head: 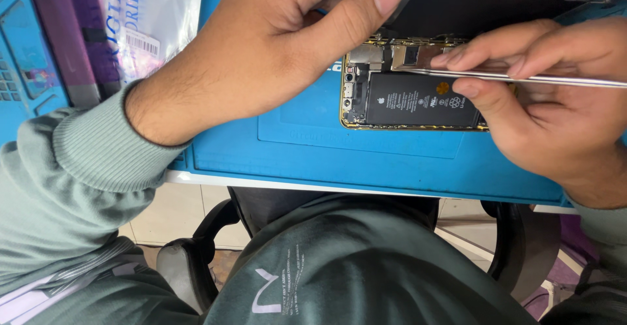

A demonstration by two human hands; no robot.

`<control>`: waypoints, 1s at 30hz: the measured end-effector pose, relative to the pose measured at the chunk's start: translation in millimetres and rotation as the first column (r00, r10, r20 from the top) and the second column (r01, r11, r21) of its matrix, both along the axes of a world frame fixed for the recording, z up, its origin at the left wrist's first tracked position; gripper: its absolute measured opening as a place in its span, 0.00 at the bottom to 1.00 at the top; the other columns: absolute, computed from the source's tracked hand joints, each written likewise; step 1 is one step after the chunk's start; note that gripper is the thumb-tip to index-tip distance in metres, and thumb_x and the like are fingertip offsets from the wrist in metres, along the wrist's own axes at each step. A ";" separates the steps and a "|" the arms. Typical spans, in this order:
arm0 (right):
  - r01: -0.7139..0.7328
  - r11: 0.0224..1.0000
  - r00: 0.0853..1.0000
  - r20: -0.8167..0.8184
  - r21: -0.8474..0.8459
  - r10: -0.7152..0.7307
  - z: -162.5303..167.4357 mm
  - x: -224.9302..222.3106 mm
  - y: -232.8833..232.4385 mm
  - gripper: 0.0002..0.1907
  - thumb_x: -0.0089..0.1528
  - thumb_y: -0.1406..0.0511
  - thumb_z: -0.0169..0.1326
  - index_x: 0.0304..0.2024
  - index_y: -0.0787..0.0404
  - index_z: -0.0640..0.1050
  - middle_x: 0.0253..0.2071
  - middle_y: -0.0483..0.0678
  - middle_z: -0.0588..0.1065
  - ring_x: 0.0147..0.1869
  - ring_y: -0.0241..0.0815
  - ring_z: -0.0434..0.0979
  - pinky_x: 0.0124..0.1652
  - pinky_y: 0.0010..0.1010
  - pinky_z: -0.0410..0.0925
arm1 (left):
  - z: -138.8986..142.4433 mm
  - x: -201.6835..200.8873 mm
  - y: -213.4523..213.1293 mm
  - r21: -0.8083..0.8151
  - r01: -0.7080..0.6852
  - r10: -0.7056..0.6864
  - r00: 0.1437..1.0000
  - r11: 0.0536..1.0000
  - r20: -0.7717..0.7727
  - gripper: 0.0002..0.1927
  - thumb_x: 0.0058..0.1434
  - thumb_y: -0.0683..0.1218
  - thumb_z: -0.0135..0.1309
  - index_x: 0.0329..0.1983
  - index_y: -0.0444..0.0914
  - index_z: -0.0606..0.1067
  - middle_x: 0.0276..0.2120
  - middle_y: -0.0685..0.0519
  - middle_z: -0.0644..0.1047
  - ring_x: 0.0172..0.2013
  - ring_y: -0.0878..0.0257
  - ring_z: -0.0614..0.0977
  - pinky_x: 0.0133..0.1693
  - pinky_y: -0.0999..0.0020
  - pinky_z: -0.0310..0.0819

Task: The person reassembles a disassembled smartphone on a blue work mat. They align and press the display assembly onto the chassis, then use tweezers to adjust internal components and connectors before closing the device.

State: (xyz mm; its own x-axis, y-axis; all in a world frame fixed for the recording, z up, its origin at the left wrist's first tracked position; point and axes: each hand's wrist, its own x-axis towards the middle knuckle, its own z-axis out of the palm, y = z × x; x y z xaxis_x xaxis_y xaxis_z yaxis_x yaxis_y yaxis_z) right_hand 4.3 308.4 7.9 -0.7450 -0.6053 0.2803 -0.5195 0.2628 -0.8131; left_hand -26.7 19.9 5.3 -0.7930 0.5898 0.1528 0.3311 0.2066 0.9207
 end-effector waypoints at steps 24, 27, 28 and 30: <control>0.099 0.992 0.989 0.105 0.083 -0.108 2.2 11.3 16.6 0.18 0.68 0.82 0.51 0.51 0.65 0.58 0.45 0.66 0.71 0.52 0.59 0.81 0.58 0.48 0.78 | -1.0 -0.4 -2.4 0.016 0.034 -0.033 0.998 0.999 -0.047 0.16 0.83 0.51 0.40 0.48 0.37 0.76 0.29 0.58 0.72 0.31 0.72 0.72 0.34 0.74 0.67; 0.088 0.993 0.992 0.080 0.074 -0.094 5.2 9.4 11.6 0.20 0.67 0.82 0.51 0.50 0.65 0.55 0.46 0.66 0.72 0.51 0.59 0.81 0.58 0.48 0.78 | -0.7 -1.0 -1.5 -0.028 0.022 -0.022 1.000 0.999 -0.012 0.16 0.84 0.51 0.43 0.47 0.37 0.77 0.27 0.58 0.71 0.29 0.71 0.71 0.33 0.72 0.65; 0.075 0.995 0.995 0.067 0.062 -0.079 5.7 7.9 9.5 0.20 0.66 0.82 0.51 0.49 0.66 0.55 0.45 0.66 0.71 0.52 0.60 0.81 0.58 0.48 0.78 | -0.3 -0.6 -1.4 -0.020 0.021 -0.021 1.000 1.000 -0.014 0.16 0.83 0.51 0.42 0.46 0.37 0.76 0.27 0.58 0.71 0.29 0.72 0.71 0.34 0.72 0.66; 0.048 0.998 0.998 0.041 0.050 -0.050 7.0 4.6 6.3 0.21 0.65 0.83 0.51 0.48 0.67 0.54 0.44 0.68 0.71 0.52 0.62 0.80 0.58 0.48 0.78 | 0.4 -0.4 -2.0 -0.009 0.021 -0.022 0.999 1.000 -0.028 0.17 0.84 0.51 0.42 0.46 0.37 0.76 0.27 0.58 0.71 0.29 0.72 0.72 0.35 0.72 0.66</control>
